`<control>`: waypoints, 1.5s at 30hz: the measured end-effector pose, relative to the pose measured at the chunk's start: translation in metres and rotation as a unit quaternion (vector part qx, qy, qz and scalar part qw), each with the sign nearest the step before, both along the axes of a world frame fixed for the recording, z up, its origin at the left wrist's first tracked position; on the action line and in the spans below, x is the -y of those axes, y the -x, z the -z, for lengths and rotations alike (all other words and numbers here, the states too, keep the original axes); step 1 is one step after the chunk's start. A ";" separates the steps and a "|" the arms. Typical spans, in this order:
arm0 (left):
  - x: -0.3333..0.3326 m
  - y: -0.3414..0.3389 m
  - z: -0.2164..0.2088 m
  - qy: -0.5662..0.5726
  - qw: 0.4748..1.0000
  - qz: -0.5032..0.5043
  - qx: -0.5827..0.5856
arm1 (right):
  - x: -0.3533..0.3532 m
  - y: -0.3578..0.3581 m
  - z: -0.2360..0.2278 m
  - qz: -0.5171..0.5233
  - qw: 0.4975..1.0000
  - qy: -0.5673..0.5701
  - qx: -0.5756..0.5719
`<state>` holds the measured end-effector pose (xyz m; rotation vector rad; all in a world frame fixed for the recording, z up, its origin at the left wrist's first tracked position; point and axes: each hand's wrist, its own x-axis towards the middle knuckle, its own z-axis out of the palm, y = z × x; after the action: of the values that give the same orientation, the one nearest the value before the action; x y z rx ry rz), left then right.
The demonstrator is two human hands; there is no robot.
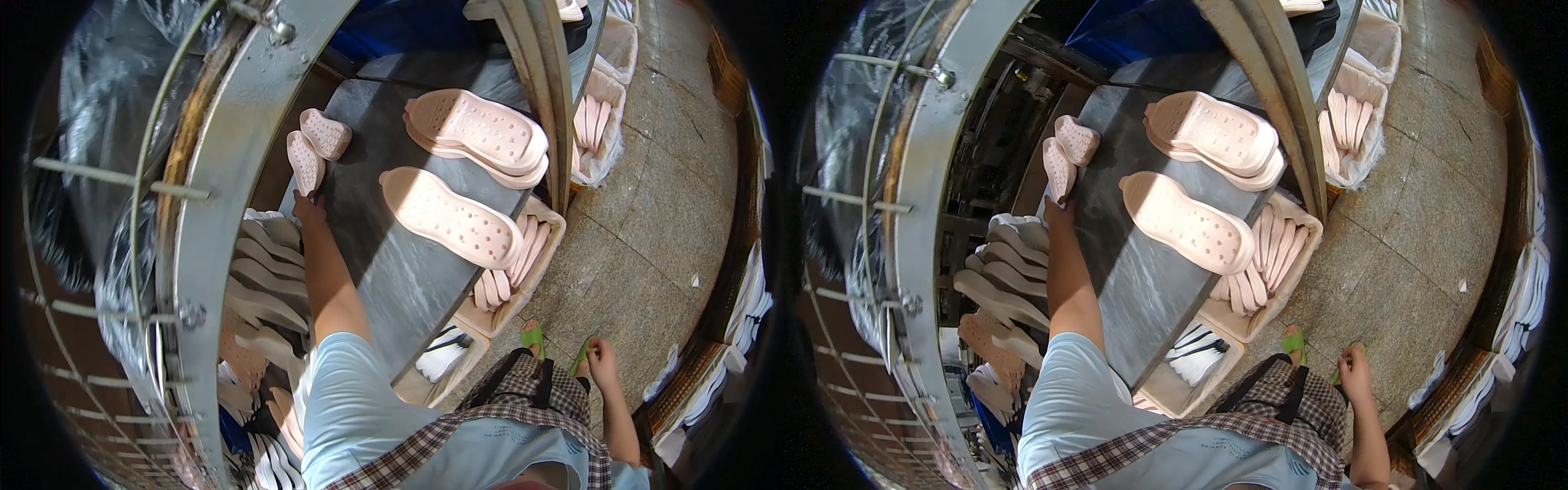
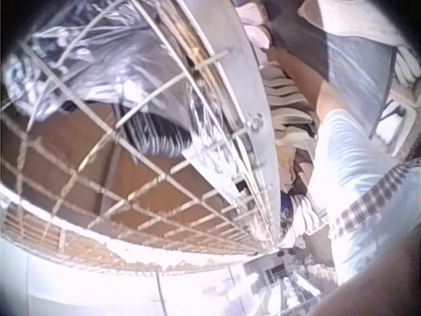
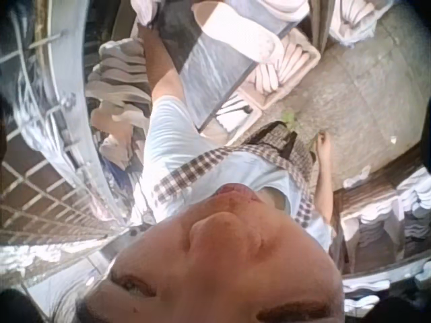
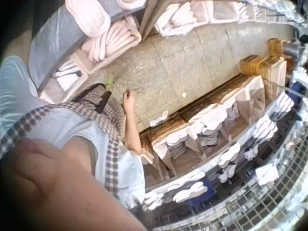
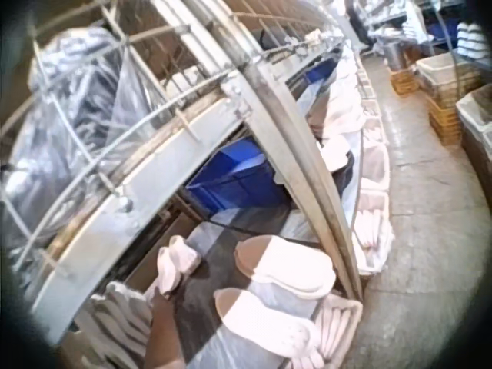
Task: The person repeatedly picks up pairs of light pink slippers from a metal rack, inspects them by turning them over, and places them into a cardboard bin. The person continues this process, moving slippers from the rack to the bin throughout the clip.
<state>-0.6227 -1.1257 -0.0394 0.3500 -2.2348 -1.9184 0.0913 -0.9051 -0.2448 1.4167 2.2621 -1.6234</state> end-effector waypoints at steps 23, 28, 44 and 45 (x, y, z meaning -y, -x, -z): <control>-0.115 0.034 -0.003 -0.231 0.964 0.131 0.022 | -0.020 0.213 -0.188 -0.096 0.897 -0.307 -0.303; -0.113 0.059 -0.001 -0.299 0.946 0.116 0.046 | -0.027 0.241 -0.204 -0.151 0.887 -0.281 -0.333; -0.136 -0.198 -0.134 -0.426 0.823 0.365 0.096 | 0.013 0.229 -0.221 -0.205 0.840 -0.298 -0.404; -0.142 -0.234 -0.137 -0.425 0.836 0.328 0.113 | 0.005 0.218 -0.224 -0.167 0.862 -0.227 -0.422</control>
<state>-0.3884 -0.9833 0.0980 -0.1452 -1.5435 -3.3518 -0.1267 -0.9101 -0.0208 0.2094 3.2717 -1.8831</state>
